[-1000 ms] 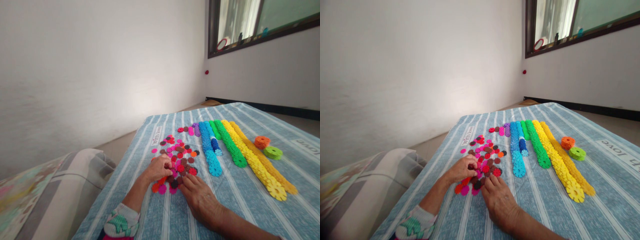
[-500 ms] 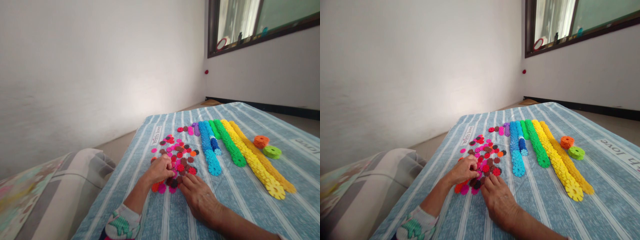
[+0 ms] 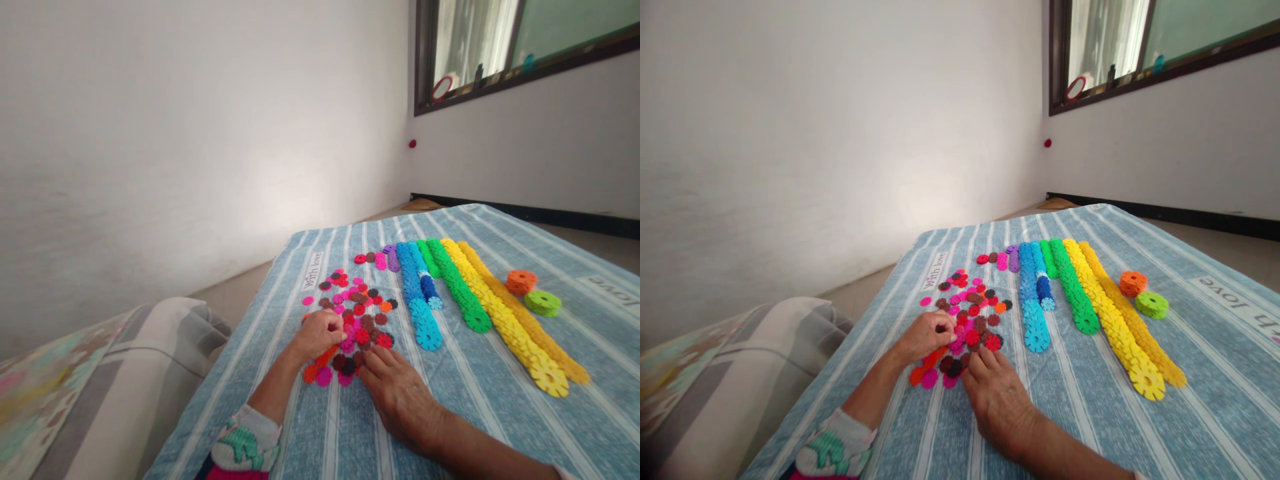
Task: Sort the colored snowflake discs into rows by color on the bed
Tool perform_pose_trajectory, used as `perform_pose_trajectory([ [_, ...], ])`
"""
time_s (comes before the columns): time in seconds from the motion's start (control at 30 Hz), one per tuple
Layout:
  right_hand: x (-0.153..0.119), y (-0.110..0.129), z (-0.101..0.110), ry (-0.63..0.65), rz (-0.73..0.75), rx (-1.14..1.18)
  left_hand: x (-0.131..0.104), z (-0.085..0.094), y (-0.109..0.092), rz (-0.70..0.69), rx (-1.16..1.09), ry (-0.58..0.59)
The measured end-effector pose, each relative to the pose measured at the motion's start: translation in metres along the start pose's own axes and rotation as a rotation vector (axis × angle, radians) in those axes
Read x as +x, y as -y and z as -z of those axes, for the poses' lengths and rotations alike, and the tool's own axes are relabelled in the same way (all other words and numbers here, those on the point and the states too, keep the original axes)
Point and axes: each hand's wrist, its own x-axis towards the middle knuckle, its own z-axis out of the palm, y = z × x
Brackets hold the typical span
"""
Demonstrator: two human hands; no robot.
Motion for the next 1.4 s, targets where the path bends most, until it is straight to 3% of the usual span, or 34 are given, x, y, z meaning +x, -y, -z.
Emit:
perform_pose_trajectory([
  [0.23, -0.001, -0.001, -0.001, -0.011, 0.008, 0.0, 0.001, -0.001, 0.008, 0.087, -0.062, -0.028],
  [0.53, 0.0, -0.002, -0.002, 0.002, -0.003, 0.026, -0.002, 0.009, -0.008, 0.202, -0.212, -0.076],
  [0.77, 0.0, -0.002, -0.002, -0.014, 0.003, 0.043, -0.016, 0.036, 0.001, 0.291, -0.191, 0.145],
  [0.87, 0.0, -0.002, -0.002, -0.016, 0.006, 0.036, -0.025, 0.04, 0.01, 0.357, -0.159, 0.228],
  [1.4, 0.0, -0.001, -0.001, 0.005, -0.006, 0.029, -0.027, 0.038, 0.015, 0.269, 0.059, 0.272],
])
